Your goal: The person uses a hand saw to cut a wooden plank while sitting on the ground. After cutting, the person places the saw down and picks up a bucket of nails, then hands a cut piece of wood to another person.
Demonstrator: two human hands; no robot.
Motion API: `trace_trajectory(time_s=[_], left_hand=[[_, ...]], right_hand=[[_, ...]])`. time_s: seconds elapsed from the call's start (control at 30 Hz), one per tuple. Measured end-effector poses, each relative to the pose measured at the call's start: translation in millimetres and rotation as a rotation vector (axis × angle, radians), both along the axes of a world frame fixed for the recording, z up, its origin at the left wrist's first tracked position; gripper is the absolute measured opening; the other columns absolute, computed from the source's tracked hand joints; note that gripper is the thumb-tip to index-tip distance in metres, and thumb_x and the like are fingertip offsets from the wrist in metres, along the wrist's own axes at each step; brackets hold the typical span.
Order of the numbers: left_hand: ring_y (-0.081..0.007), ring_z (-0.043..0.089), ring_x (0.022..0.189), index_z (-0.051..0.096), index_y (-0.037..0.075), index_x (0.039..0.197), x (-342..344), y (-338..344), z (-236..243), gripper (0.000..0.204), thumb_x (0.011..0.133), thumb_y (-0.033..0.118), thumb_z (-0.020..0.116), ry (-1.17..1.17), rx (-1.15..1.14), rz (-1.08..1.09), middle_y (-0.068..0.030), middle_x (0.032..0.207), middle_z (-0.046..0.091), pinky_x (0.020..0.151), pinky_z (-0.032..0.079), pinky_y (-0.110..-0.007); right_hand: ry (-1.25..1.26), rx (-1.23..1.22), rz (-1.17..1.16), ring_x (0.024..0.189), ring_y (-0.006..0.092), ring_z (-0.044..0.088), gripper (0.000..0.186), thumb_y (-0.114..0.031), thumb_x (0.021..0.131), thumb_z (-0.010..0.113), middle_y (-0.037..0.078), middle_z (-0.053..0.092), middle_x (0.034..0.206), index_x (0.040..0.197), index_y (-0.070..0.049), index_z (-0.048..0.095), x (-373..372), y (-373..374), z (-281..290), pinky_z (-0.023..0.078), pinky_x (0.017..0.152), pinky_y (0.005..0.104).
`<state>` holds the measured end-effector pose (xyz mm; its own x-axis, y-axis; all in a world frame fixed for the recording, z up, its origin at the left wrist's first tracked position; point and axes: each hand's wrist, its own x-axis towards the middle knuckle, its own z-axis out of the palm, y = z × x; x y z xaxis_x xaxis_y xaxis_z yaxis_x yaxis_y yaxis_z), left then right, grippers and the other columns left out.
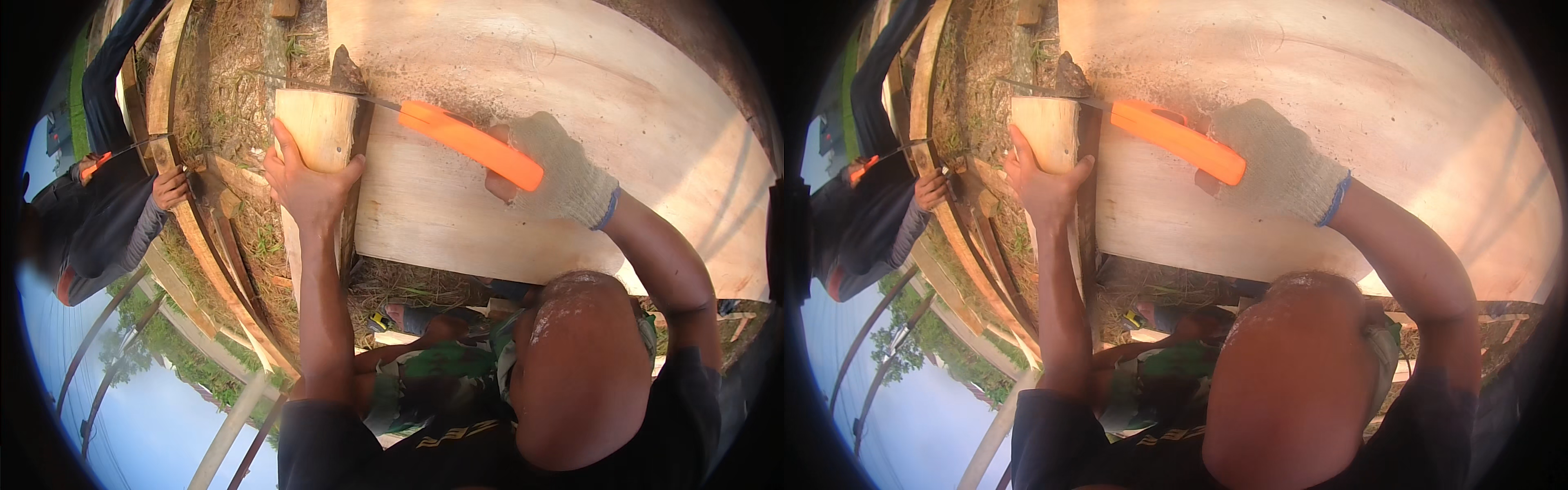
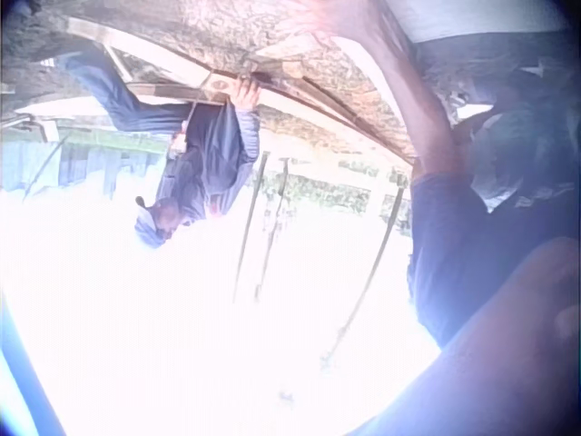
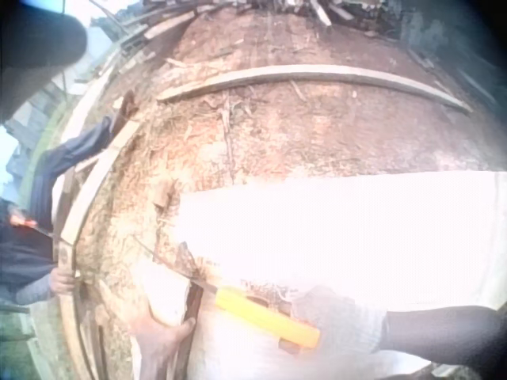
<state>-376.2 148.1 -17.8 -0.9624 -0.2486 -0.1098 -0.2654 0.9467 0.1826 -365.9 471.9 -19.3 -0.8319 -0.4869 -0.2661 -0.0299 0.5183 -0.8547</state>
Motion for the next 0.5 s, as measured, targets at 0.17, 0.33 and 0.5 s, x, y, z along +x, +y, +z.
trace_trajectory(time_s=[0.17, 0.33, 0.5], left_hand=[[-0.0399, 0.047, 0.131, 0.025, 0.009, 0.17, 1.3, 4.2, 9.7, 0.133, 0.059, 0.031, 0.095, 0.018, -0.075, 0.024, -0.0235, 0.14, 0.044, 0.113, 0.04, -0.05], [-0.0402, 0.048, 0.13, 0.025, 0.008, 0.169, -4.9, -6.0, -5.3, 0.133, 0.059, 0.028, 0.095, 0.019, 0.009, -0.003, -0.0233, 0.14, 0.045, 0.111, 0.043, -0.046], [-0.0408, 0.049, 0.128, 0.026, 0.008, 0.169, 0.6, -5.6, 1.6, 0.134, 0.056, 0.031, 0.094, 0.058, -0.028, -0.039, -0.0232, 0.139, 0.045, 0.111, 0.042, -0.049]], right_hand=[[0.026, 0.144, 0.108, 0.066, 0.038, 0.065, 0.018, -0.021, 0.081, 0.076, 0.019, 0.064, 0.07, 0.083, -0.004, 0.071, 30.3, 58.9, 26.2, 0.052, 0.063, 0.0444], [0.045, -0.047, 0.005, 0.066, 0.0345, 0.066, 0.012, -0.019, 0.078, 0.075, 0.018, 0.067, 0.072, 0.083, -0.009, 0.072, -25.6, -25.6, -11.3, 0.052, 0.063, 0.0429], [0.218, -0.091, 0.013, 0.058, 0.0347, 0.061, 0.01, -0.014, 0.078, 0.071, 0.016, 0.062, 0.066, 0.084, -0.007, 0.067, 31.7, 63.9, 16.8, 0.05, 0.056, 0.0422]])
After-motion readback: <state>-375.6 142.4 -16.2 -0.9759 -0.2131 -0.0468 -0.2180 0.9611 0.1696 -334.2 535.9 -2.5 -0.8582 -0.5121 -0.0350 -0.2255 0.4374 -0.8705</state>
